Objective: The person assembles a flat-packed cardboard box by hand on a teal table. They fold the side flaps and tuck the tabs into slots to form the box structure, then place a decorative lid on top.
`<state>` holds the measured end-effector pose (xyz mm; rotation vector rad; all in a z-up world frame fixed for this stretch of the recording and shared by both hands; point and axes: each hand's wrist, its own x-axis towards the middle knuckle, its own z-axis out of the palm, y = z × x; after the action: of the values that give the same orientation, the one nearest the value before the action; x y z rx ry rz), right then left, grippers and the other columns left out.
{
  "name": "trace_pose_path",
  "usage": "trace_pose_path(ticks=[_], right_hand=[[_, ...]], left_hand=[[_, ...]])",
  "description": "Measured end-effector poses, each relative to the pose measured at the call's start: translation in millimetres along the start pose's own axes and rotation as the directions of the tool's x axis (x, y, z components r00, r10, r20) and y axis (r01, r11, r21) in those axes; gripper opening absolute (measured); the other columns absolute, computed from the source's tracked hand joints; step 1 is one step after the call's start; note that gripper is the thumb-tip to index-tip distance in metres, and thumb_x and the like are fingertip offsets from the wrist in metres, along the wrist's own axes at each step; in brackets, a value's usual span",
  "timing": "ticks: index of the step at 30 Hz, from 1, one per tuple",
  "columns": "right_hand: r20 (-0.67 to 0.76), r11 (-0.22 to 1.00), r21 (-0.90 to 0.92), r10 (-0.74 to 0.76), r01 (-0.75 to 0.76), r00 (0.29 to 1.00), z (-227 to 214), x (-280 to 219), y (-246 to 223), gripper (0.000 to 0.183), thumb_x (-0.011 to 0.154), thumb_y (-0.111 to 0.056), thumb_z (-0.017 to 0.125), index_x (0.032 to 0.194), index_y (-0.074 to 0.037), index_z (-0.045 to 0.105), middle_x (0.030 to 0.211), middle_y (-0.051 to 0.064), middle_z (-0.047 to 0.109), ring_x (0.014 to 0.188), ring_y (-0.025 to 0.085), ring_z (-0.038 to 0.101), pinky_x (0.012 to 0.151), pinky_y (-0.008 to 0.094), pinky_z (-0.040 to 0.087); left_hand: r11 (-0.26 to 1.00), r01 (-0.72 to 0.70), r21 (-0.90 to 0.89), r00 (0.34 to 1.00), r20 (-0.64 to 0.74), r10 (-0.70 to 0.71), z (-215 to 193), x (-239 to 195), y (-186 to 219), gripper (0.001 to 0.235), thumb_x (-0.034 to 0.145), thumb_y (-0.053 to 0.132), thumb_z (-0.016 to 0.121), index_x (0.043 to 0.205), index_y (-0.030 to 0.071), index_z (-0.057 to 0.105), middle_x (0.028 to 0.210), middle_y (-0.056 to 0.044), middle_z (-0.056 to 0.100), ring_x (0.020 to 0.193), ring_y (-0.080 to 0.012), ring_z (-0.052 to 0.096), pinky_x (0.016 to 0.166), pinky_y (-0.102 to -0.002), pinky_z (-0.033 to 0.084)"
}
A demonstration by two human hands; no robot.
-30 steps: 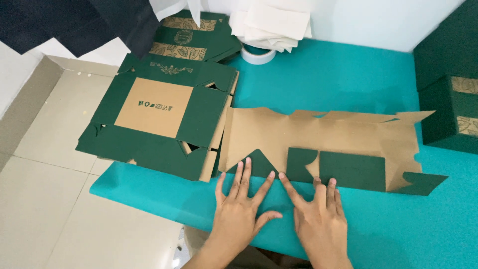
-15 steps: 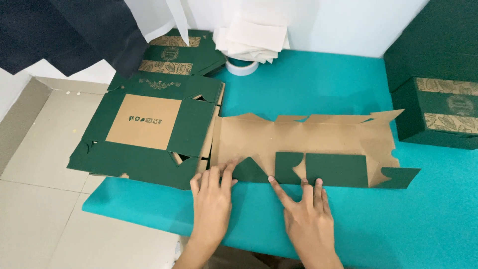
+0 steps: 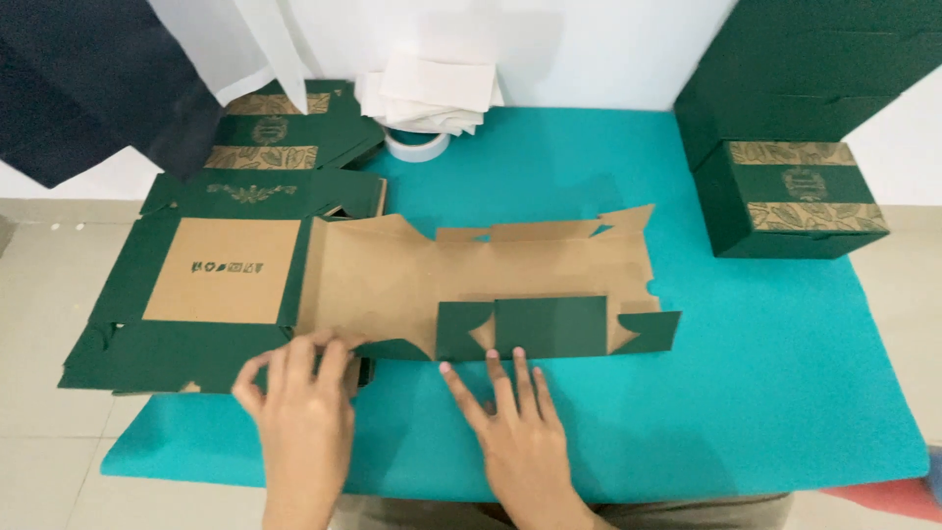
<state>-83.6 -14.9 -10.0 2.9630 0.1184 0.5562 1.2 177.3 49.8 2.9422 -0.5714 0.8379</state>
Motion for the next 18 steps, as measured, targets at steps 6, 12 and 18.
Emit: trace_pose_path(ticks=[6,12,18], right_hand=[[-0.091,0.957,0.286,-0.016,0.042,0.996,-39,1,32,0.054,0.091,-0.016,0.051,0.145,-0.019,0.047,0.14,0.01,0.053,0.132,0.03,0.05,0.105,0.045,0.042],[-0.239,0.815,0.45,0.502,-0.363,0.831,-46,-20,128,0.044,0.095,-0.013,0.06,0.133,0.004,0.049,0.132,0.025,0.05,0.127,0.036,0.043,0.086,0.04,0.05],[0.025,0.773,0.53,0.395,-0.348,0.918,10,-46,200,0.02,0.09,-0.022,0.068,0.103,-0.007,0.064,0.106,0.008,0.062,0.103,0.023,0.06,0.092,0.035,0.047]], left_hand=[[0.993,-0.12,-0.025,0.989,-0.095,0.117,-27,29,20,0.017,0.099,0.029,0.06,0.108,0.015,0.061,0.116,0.001,0.064,0.102,-0.0166,0.06,0.106,-0.042,0.029],[0.783,-0.513,-0.353,0.839,-0.015,0.543,16,82,69,0.053,0.088,0.055,0.069,0.106,0.006,0.059,0.103,-0.007,0.061,0.096,-0.0252,0.058,0.095,-0.042,0.04],[0.669,-0.533,-0.518,0.741,0.095,0.665,45,96,88,0.032,0.086,0.041,0.074,0.103,0.015,0.063,0.097,-0.003,0.066,0.09,-0.0238,0.063,0.088,-0.041,0.037]])
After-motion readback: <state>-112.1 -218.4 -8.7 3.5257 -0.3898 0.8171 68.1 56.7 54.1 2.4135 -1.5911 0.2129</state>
